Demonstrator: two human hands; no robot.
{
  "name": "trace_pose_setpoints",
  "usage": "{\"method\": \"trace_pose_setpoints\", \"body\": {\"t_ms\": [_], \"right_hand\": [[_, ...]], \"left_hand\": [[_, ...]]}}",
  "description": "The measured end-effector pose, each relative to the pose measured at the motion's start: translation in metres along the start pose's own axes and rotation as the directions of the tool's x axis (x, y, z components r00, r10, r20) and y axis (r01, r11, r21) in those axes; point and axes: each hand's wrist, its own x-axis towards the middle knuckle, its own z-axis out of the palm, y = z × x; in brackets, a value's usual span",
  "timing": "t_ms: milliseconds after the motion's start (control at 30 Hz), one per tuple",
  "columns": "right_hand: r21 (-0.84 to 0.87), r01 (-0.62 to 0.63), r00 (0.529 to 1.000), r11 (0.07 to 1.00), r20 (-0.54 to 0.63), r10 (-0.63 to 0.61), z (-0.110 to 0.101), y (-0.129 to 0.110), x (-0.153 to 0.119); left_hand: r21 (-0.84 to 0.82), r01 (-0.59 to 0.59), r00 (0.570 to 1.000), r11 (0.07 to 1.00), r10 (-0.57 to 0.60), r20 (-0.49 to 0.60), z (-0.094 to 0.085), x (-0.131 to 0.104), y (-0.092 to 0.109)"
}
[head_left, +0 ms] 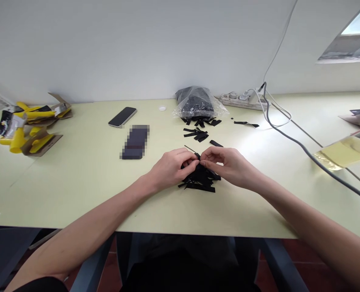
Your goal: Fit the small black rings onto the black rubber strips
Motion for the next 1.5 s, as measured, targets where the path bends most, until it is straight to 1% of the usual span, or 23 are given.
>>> {"method": "trace_pose_setpoints", "body": {"t_ms": [67, 167, 300, 433, 633, 767, 867, 967, 1000, 1067, 1167, 1367, 1500], "right_hand": [[-0.008, -0.003, 0.999, 1.000, 0.039, 0.003, 0.000, 0.002, 0.000], [-0.052, 0.055, 0.997, 0.997, 0.064, -0.051, 0.002, 0.001, -0.001], [-0.099, 0.164, 0.985, 0.981, 0.075, -0.157, 0.005, 0.001, -0.002], [-0.106, 0.204, 0.978, 0.973, 0.067, -0.197, 0.006, 0.002, -0.002], [-0.079, 0.167, 0.985, 0.983, 0.055, -0.163, 0.005, -0.002, -0.001], [-0.057, 0.114, 0.993, 0.992, 0.036, -0.112, 0.002, -0.002, -0.001], [-0.066, 0.088, 0.996, 0.994, 0.024, -0.087, 0.000, 0.000, -0.001], [-0.066, 0.100, 0.995, 0.993, 0.034, -0.098, 0.000, 0.003, -0.001], [-0.063, 0.106, 0.994, 0.992, 0.042, -0.104, 0.000, 0.004, -0.001], [-0.057, 0.117, 0.992, 0.991, 0.057, -0.114, 0.000, 0.005, -0.001], [-0.046, 0.125, 0.990, 0.991, 0.064, -0.122, 0.001, 0.006, 0.000], [-0.069, 0.110, 0.992, 0.992, 0.065, -0.105, 0.003, 0.005, -0.001], [-0.116, 0.108, 0.993, 0.987, 0.058, -0.102, 0.003, 0.005, 0.000]], "left_hand": [[0.013, -0.002, 1.000, 1.000, 0.002, 0.005, 0.001, 0.000, -0.001], [0.049, -0.022, 1.000, 0.999, 0.021, 0.020, 0.001, 0.000, -0.002], [0.097, -0.072, 0.996, 0.993, 0.067, 0.053, 0.001, 0.001, -0.001], [0.112, -0.102, 0.993, 0.988, 0.096, 0.063, 0.002, 0.001, -0.001], [0.041, -0.036, 0.998, 0.998, 0.034, 0.051, -0.001, 0.002, -0.001], [0.103, 0.013, 0.998, 0.995, -0.018, 0.053, -0.006, 0.003, 0.000], [0.117, 0.097, 0.994, 0.988, -0.103, 0.040, -0.009, 0.003, 0.001], [0.051, 0.174, 0.984, 0.983, -0.176, 0.034, -0.012, 0.002, 0.003], [0.030, 0.171, 0.984, 0.985, -0.172, 0.041, -0.012, 0.002, 0.003], [0.019, 0.125, 0.990, 0.992, -0.126, 0.067, -0.012, 0.002, 0.004], [0.057, 0.060, 0.993, 0.997, -0.066, 0.096, -0.010, 0.002, 0.004], [0.051, 0.070, 0.994, 0.996, -0.074, 0.078, -0.006, 0.003, 0.003], [0.051, 0.059, 0.994, 0.997, -0.063, 0.093, -0.006, 0.003, 0.002]]}}
